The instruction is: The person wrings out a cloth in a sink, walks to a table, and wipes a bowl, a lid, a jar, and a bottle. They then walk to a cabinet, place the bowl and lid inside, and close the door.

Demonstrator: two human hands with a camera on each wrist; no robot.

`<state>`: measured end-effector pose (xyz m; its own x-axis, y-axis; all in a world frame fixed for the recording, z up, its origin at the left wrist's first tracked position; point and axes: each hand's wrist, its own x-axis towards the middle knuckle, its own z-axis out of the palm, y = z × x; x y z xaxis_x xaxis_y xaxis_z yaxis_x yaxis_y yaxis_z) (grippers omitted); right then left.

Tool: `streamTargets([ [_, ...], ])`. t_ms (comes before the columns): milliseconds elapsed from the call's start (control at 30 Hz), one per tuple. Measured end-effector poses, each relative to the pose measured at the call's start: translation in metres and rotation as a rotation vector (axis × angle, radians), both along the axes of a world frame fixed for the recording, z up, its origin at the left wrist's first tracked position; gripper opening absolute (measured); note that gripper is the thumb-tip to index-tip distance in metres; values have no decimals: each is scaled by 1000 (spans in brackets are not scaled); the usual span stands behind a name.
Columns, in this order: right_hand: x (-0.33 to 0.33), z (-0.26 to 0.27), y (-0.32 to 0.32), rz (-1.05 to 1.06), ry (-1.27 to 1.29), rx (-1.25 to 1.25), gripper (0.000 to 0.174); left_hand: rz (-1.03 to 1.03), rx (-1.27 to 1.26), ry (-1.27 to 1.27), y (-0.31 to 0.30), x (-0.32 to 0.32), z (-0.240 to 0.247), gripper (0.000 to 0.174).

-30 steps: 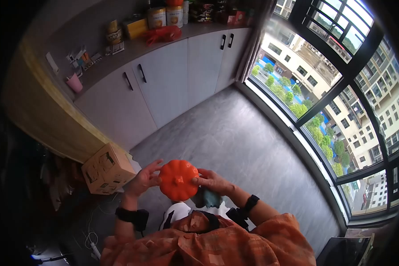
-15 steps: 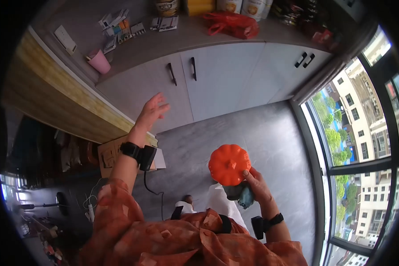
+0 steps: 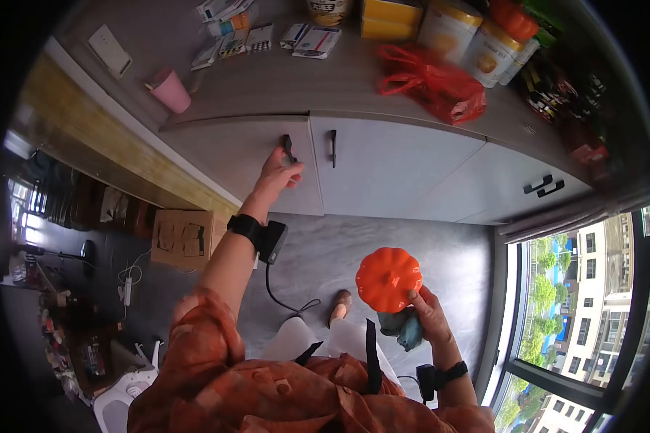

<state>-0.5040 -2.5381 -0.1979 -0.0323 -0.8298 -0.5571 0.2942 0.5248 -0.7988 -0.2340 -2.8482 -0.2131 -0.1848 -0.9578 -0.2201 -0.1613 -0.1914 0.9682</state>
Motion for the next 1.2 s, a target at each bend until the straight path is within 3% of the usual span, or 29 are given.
streamTargets([
  [200,17,3,-18,59,-17,-37,64,-43,-61,-157,78,43,-14,49],
  [267,23,4,-20,77,-9,-18,65,-7,-208,-170,113,68,-17,66],
  [467,54,-6,-21,187,44,7,66,5,-184,-234,172,131,-8,63],
  [600,74,-10,-15,197,13,0,66,55,-136,-189,190,160,-13,74],
  [700,85,-8,-13,190,0,-11,64,42,-109,-93,197,177,-12,74],
  [933,97,-5,-11,152,-13,-12,57,38,-112,-141,211,218,-15,76],
  [1133,117,-14,-22,49,-50,36,57,96,-277,-282,215,247,-17,76],
  [1200,123,-13,-30,56,-19,66,59,231,-388,-84,213,255,-37,67],
])
